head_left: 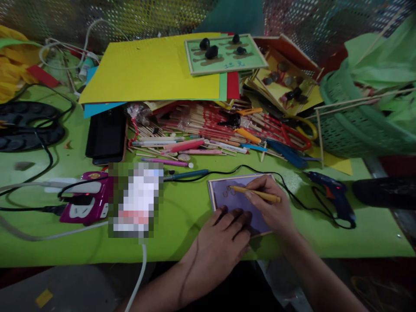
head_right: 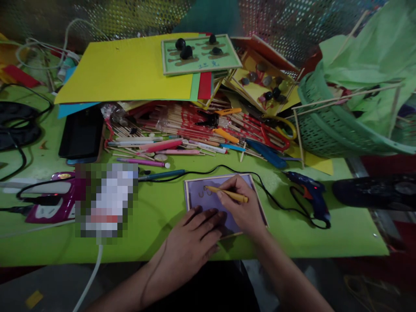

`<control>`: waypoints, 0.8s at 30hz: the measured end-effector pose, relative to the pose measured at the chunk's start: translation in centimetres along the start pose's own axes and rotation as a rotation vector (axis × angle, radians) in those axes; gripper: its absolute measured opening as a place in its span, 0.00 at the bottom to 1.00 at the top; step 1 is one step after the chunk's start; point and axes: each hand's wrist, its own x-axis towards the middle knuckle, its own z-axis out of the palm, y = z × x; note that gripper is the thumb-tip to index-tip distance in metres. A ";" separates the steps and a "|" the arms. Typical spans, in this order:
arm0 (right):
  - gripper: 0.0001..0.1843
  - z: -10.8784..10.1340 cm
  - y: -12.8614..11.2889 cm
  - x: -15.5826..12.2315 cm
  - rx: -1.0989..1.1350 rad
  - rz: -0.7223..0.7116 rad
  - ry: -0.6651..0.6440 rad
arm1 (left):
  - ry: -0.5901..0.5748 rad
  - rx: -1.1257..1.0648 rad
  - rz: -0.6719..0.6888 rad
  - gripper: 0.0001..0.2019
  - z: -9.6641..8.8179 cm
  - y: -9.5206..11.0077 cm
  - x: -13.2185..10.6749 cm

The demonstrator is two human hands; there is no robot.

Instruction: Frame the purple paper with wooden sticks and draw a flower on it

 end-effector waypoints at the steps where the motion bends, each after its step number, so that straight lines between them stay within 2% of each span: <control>1: 0.07 0.0 0.1 0.0 -0.002 -0.002 -0.004 | 0.001 0.002 0.003 0.16 0.0 0.0 0.0; 8: 0.06 0.0 0.1 0.0 -0.037 -0.029 -0.012 | 0.000 0.002 -0.002 0.16 0.0 0.0 0.0; 24: 0.08 -0.1 -0.3 0.1 -0.033 0.010 0.003 | 0.010 -0.001 -0.001 0.16 0.1 0.0 -0.1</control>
